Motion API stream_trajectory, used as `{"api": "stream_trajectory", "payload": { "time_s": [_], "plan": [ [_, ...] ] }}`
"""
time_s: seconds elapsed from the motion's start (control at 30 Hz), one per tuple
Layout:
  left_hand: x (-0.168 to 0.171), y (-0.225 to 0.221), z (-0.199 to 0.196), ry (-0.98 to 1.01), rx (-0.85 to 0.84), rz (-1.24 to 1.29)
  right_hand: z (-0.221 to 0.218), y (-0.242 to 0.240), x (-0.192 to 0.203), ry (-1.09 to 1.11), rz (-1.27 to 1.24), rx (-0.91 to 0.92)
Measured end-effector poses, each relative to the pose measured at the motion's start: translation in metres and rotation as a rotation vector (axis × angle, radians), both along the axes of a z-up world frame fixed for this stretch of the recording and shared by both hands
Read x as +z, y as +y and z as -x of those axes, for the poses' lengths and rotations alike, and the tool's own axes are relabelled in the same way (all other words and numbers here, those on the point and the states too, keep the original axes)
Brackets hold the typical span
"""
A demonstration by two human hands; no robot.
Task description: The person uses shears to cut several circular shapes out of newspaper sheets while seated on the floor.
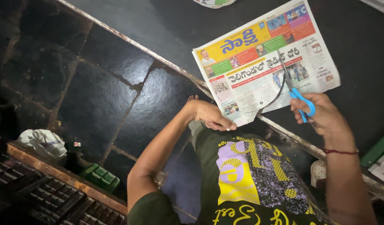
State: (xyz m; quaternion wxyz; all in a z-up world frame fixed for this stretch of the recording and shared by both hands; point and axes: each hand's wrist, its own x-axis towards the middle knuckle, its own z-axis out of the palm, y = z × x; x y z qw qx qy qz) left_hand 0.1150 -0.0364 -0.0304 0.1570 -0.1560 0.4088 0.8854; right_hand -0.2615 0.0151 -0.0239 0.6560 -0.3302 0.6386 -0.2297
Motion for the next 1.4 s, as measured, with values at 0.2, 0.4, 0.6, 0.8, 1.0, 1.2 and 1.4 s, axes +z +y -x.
{"api": "stream_trajectory", "payload": {
  "time_s": [0.2, 0.4, 0.6, 0.8, 1.0, 1.2, 1.4],
  "plan": [
    [-0.002, 0.0, -0.011, -0.011, -0.016, 0.146, -0.016, -0.017, 0.004, 0.002, -0.109, 0.07],
    [-0.015, -0.011, -0.031, 0.005, 0.014, 0.224, -0.02, -0.028, -0.002, 0.021, 0.024, 0.096],
    [0.008, 0.009, -0.046, -0.045, 0.477, 0.32, -0.035, 0.013, -0.007, -0.161, 0.107, -0.149],
    [0.038, 0.05, 0.03, 0.305, 1.042, 0.024, -0.073, 0.034, -0.001, -0.328, 0.172, -0.32],
    [-0.009, 0.067, 0.099, 0.053, 1.168, -0.261, -0.093, 0.039, 0.015, -0.347, 0.154, -0.335],
    [-0.016, 0.044, 0.125, -0.154, 1.417, -0.311, -0.093, 0.043, 0.016, -0.381, 0.172, -0.341],
    [-0.016, 0.05, 0.129, -0.243, 1.377, -0.043, -0.084, 0.041, 0.0, -0.444, 0.127, -0.418]
  ]
}}
